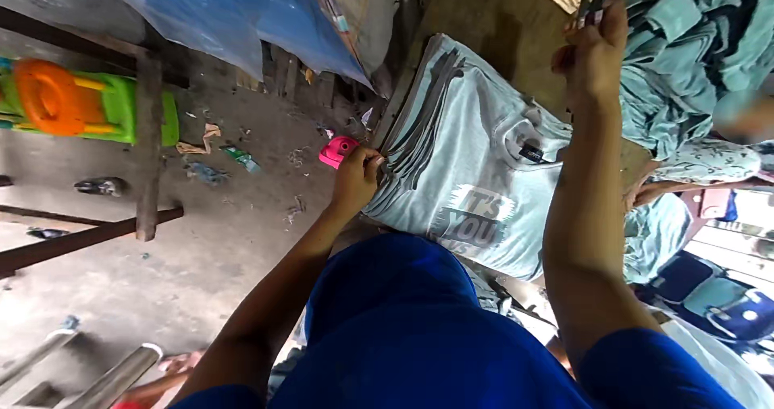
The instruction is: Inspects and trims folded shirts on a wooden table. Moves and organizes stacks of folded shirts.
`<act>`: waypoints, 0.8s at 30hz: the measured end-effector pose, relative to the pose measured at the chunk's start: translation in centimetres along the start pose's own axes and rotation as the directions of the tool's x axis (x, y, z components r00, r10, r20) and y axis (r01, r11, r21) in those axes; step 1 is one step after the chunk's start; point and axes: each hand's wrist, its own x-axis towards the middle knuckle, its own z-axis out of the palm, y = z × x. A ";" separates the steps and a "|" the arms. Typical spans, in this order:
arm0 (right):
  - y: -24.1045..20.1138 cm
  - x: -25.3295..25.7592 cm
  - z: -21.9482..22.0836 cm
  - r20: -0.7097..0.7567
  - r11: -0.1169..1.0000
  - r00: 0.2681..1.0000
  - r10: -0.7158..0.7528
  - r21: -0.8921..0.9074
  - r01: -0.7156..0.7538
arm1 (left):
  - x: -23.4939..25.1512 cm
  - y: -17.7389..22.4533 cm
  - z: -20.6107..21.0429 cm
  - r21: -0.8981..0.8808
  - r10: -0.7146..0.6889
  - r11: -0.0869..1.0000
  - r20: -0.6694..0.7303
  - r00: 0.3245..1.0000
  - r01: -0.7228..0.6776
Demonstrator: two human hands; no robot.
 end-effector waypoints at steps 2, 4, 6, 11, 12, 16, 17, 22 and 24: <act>-2.7 -5.3 2.8 0.173 0.993 0.982 -0.080 0.096 0.064 | -0.2 0.1 0.4 -0.090 -0.015 0.996 -0.006 1.000 0.014; -3.8 -9.9 6.2 0.367 0.992 0.928 -0.059 0.124 0.014 | -0.4 0.2 0.5 -0.212 -0.065 0.975 0.040 0.997 0.072; -3.4 -12.8 9.2 0.486 0.998 0.871 -0.068 0.049 0.050 | -0.6 0.2 0.6 -0.316 -0.138 0.935 0.089 0.986 0.160; -2.8 -16.3 13.1 0.560 0.868 0.814 -0.155 -0.317 0.383 | -0.8 0.1 0.3 -0.459 -0.289 0.835 0.102 0.952 0.303; -2.8 -16.9 13.6 0.547 0.839 0.826 -0.136 -0.380 0.390 | -0.8 0.1 0.0 -0.452 -0.284 0.840 0.103 0.953 0.299; -2.2 -17.9 13.8 0.424 0.832 0.905 -0.012 -0.498 0.244 | -0.6 0.0 -1.1 -0.382 -0.225 0.894 0.063 0.972 0.232; -2.3 -17.6 13.4 0.377 0.857 0.926 0.013 -0.481 0.184 | -0.5 -0.2 -1.4 -0.352 -0.189 0.917 0.039 0.981 0.191; -2.8 -16.1 12.5 0.242 0.906 0.969 -0.046 -0.398 0.142 | 0.5 0.2 -1.4 -0.153 0.054 0.987 -0.020 0.998 -0.056; -2.9 -16.5 13.3 0.252 0.888 0.966 -0.059 -0.428 0.166 | 1.2 0.9 -0.8 -0.035 0.068 0.997 -0.016 0.998 -0.068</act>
